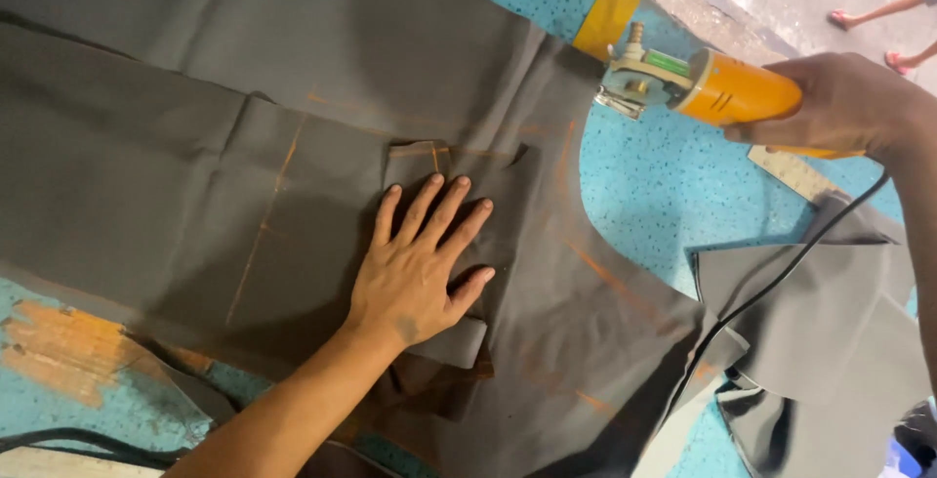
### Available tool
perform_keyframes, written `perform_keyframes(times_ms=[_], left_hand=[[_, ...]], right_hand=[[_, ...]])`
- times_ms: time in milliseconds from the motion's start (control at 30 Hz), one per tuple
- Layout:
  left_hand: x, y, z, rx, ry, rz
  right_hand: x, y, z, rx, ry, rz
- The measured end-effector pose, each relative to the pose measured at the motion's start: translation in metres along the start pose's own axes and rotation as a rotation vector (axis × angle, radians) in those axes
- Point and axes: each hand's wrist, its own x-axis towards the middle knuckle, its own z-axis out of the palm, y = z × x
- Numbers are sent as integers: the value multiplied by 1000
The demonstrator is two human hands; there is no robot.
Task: Using an electric rotary cutter to cut out patterns from a large piece of fabric along marked lines.
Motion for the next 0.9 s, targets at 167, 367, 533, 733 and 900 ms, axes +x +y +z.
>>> perform_keyframes(times_ms=[167, 367, 533, 733, 900], left_hand=[[1, 0, -2, 12, 12, 2], [1, -1, 0, 7, 10, -2], [1, 0, -3, 8, 21, 3], [0, 0, -1, 19, 19, -5], [0, -1, -1, 3, 20, -7]], right_hand=[[-1, -10, -8, 61, -14, -29], [-1, -18, -9, 60, -61, -60], [0, -21, -8, -1, -49, -84], [2, -16, -6, 60, -39, -105], [12, -8, -1, -8, -60, -75]])
